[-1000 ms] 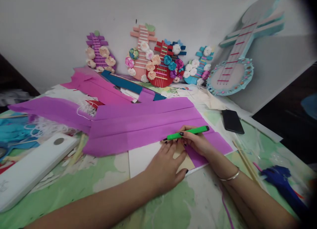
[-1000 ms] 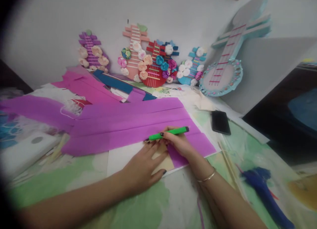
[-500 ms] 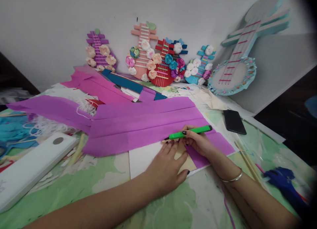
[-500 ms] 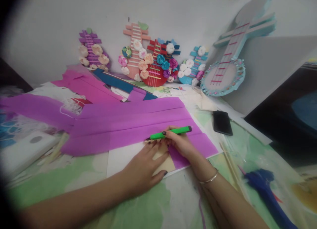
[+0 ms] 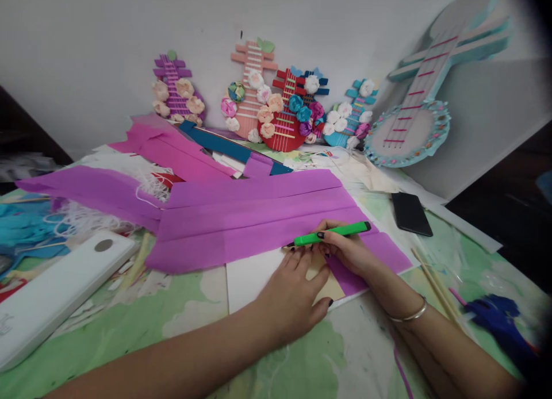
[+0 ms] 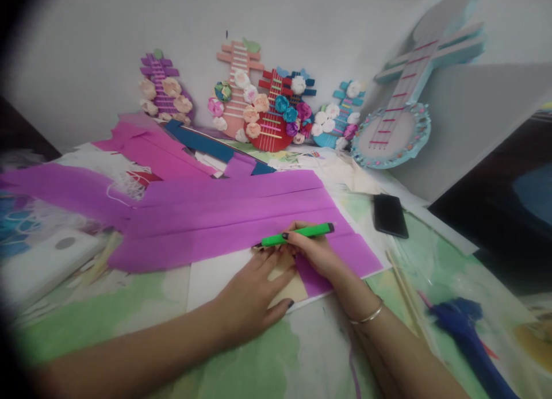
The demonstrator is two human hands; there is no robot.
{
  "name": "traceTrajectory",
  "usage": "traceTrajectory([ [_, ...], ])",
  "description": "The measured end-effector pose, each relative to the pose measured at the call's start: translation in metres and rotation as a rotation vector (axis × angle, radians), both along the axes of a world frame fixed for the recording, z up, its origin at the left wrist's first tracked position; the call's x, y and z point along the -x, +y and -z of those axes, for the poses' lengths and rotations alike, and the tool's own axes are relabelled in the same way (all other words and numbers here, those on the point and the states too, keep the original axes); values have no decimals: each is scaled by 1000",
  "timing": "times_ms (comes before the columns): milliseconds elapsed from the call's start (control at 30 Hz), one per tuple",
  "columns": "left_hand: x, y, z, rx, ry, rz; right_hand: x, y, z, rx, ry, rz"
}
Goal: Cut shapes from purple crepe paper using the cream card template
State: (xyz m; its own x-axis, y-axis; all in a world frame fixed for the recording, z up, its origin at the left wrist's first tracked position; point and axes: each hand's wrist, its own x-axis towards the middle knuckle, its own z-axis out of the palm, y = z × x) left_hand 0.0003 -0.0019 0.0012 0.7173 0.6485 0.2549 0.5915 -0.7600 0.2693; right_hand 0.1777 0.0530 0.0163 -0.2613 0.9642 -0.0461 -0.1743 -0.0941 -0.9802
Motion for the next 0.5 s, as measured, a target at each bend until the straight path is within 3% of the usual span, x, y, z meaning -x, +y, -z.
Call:
traceTrajectory([
  [500,0,0,-1,-3,7,1,1,-1,-5,43,22,35],
])
